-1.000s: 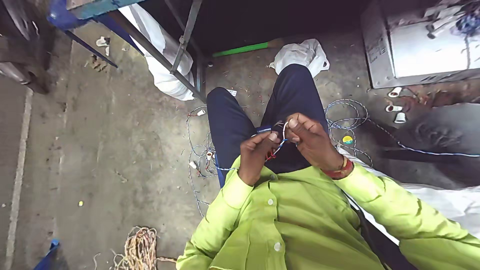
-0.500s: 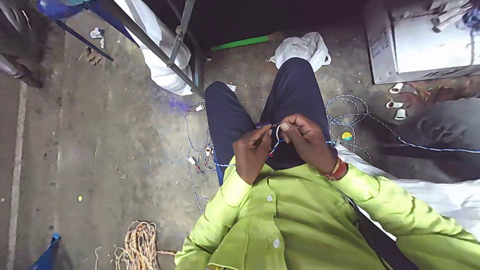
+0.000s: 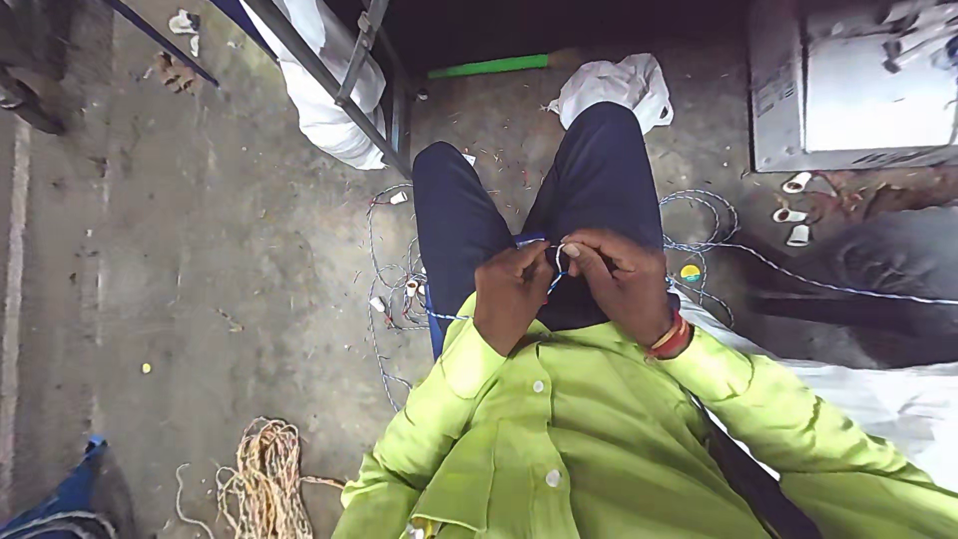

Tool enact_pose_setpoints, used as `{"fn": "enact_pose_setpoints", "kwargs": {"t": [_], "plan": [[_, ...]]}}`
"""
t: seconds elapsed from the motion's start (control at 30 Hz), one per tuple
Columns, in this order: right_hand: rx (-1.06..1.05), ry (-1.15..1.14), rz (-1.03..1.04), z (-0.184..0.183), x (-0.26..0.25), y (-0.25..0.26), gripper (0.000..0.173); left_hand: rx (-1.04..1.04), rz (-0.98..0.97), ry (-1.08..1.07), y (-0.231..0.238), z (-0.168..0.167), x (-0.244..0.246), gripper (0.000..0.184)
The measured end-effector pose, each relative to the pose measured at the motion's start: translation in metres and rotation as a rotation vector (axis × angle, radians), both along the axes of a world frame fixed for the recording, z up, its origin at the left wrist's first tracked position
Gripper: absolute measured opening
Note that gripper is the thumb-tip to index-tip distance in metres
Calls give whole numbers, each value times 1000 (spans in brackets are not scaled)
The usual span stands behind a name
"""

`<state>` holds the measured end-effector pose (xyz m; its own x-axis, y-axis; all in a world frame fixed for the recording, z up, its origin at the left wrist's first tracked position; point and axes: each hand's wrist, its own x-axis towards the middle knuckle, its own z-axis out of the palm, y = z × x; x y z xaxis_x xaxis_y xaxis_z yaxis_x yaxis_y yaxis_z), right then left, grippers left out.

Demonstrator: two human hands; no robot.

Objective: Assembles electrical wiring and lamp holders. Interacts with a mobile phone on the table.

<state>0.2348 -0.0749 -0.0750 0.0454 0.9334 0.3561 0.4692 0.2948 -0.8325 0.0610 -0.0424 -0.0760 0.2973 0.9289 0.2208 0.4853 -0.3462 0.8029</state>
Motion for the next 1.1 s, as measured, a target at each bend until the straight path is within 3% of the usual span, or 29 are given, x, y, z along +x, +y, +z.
{"fn": "enact_pose_setpoints", "kwargs": {"t": [0.5,0.83,1.1], "plan": [[-94,57,-46,-6,-1,2,19,-37,-54,-69,1,-1,-2,20],[-140,69,-72,-4,-3,1,21,-438,-179,-305,1,13,-10,14],[-175,96,-47,-3,-3,1,20,-590,-162,-397,-1,11,-12,12]]}}
